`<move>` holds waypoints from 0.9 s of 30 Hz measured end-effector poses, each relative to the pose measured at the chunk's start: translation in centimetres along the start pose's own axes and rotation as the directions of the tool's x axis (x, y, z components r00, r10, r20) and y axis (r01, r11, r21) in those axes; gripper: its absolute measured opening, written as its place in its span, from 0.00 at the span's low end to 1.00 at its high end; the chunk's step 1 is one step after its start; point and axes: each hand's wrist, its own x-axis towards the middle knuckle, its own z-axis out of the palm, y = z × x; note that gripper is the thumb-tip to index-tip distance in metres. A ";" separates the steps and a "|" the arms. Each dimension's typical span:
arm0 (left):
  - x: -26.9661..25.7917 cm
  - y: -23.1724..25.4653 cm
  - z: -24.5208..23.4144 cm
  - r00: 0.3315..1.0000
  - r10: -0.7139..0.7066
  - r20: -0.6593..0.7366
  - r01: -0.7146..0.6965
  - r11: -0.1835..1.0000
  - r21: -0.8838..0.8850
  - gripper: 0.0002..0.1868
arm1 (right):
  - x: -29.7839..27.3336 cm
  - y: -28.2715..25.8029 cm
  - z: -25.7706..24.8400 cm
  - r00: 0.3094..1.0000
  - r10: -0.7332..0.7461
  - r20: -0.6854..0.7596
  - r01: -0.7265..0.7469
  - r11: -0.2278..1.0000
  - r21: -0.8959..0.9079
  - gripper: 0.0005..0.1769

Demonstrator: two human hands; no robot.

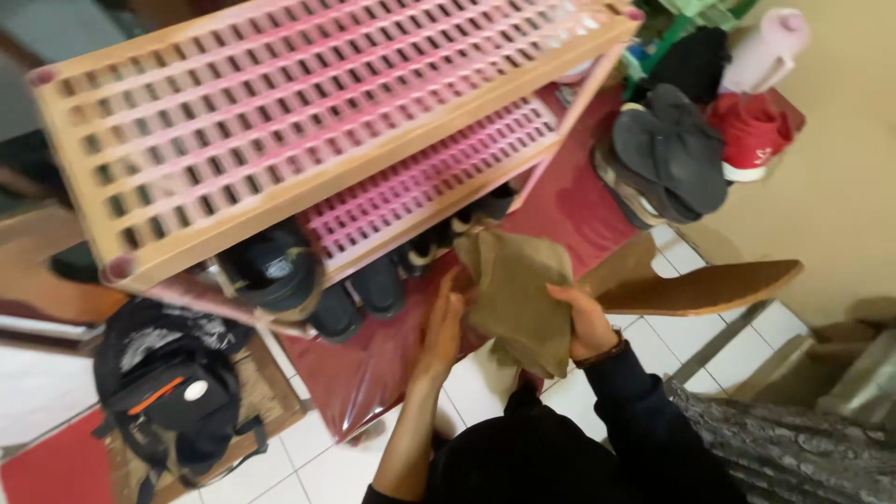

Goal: The person wipes several pairs of shoes on a pink plastic shoe rack using a cloth. They handle each shoe one at a time, wiping the upper and sole surfaces, then place the shoes back on the rack. The activity occurs in a tiled indoor area with a red mat and a backpack nearby.

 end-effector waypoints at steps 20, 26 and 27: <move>14.9 -0.5 26.8 0.944 -0.274 0.187 0.296 0.949 -0.107 0.07 | 2.1 -20.6 -21.4 0.996 0.021 -0.089 0.005 0.959 0.285 0.38; 17.7 -1.5 30.7 0.952 -0.195 0.238 0.212 0.976 -0.048 0.10 | 2.9 -22.0 -25.6 0.965 -0.167 -0.203 0.147 0.983 -0.110 0.34; 18.0 -2.1 30.8 0.952 -0.187 0.244 0.207 0.976 -0.060 0.11 | 2.8 -22.4 -26.1 0.963 -0.105 -0.247 0.107 0.994 -0.007 0.33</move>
